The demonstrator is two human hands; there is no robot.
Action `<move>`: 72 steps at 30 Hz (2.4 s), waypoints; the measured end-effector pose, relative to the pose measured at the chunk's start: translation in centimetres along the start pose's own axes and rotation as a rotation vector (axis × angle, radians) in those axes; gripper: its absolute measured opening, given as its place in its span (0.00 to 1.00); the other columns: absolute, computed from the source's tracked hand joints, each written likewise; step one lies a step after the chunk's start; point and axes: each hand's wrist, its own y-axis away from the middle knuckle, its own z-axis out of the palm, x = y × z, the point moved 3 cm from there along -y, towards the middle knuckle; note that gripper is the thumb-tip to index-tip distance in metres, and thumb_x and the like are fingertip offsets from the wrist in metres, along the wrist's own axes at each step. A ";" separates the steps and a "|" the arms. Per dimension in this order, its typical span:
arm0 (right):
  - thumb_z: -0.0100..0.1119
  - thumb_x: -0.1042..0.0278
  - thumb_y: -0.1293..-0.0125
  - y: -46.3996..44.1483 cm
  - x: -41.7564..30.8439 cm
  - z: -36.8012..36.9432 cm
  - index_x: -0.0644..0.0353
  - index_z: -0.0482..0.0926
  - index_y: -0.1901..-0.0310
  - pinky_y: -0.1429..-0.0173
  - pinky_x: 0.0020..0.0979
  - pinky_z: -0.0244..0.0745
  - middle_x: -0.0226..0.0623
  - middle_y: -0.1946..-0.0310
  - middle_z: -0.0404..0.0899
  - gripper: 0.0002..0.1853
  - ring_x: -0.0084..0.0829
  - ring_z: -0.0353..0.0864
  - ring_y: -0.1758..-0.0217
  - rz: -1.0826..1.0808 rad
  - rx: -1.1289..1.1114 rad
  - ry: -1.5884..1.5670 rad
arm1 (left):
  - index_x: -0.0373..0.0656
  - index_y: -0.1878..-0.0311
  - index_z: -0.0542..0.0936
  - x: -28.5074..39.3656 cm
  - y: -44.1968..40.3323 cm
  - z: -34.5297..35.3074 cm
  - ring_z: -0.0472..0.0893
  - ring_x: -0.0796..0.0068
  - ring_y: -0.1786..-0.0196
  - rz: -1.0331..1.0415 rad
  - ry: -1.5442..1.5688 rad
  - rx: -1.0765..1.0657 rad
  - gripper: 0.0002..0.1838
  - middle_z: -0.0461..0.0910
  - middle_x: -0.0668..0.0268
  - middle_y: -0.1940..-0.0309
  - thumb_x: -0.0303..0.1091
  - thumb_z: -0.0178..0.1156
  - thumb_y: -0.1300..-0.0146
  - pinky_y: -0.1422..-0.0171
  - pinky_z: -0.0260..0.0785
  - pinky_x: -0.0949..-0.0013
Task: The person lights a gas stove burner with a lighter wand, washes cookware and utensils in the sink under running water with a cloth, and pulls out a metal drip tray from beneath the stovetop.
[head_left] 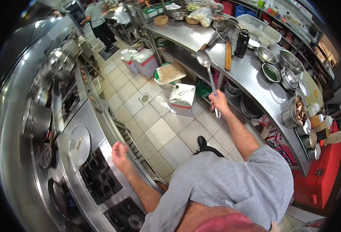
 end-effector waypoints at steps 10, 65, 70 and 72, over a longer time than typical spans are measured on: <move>0.53 0.60 0.52 -23.9 -1.5 -9.8 0.64 0.73 0.69 0.56 0.45 0.68 0.49 0.69 0.76 0.15 0.48 0.75 0.61 -0.093 0.542 0.529 | 0.34 0.54 0.73 -7.3 -1.9 25.2 0.74 0.79 0.64 -0.129 -0.253 -0.735 0.14 0.74 0.66 0.66 0.32 0.56 0.41 0.58 0.67 0.75; 0.66 0.72 0.66 -36.4 0.2 -10.7 0.61 0.66 0.60 0.62 0.35 0.70 0.44 0.72 0.73 0.27 0.38 0.74 0.67 0.025 0.378 0.275 | 0.41 0.68 0.67 -15.3 -16.6 64.3 0.71 0.78 0.83 -0.600 -0.062 -1.454 0.14 0.70 0.67 0.81 0.26 0.59 0.61 0.81 0.64 0.75; 0.63 0.73 0.64 -34.2 0.2 -9.5 0.60 0.64 0.61 0.64 0.33 0.69 0.40 0.73 0.72 0.25 0.34 0.73 0.69 0.028 0.249 0.250 | 0.39 0.66 0.68 -14.3 -14.5 57.8 0.71 0.78 0.81 -0.625 0.034 -1.352 0.18 0.71 0.67 0.79 0.26 0.61 0.63 0.78 0.65 0.75; 0.61 0.73 0.63 -33.5 -0.6 -8.6 0.59 0.65 0.61 0.63 0.32 0.69 0.38 0.71 0.72 0.24 0.32 0.72 0.67 0.030 0.198 0.219 | 0.39 0.65 0.68 -13.2 -13.9 54.7 0.72 0.78 0.81 -0.628 0.066 -1.304 0.18 0.71 0.67 0.79 0.26 0.61 0.63 0.77 0.66 0.75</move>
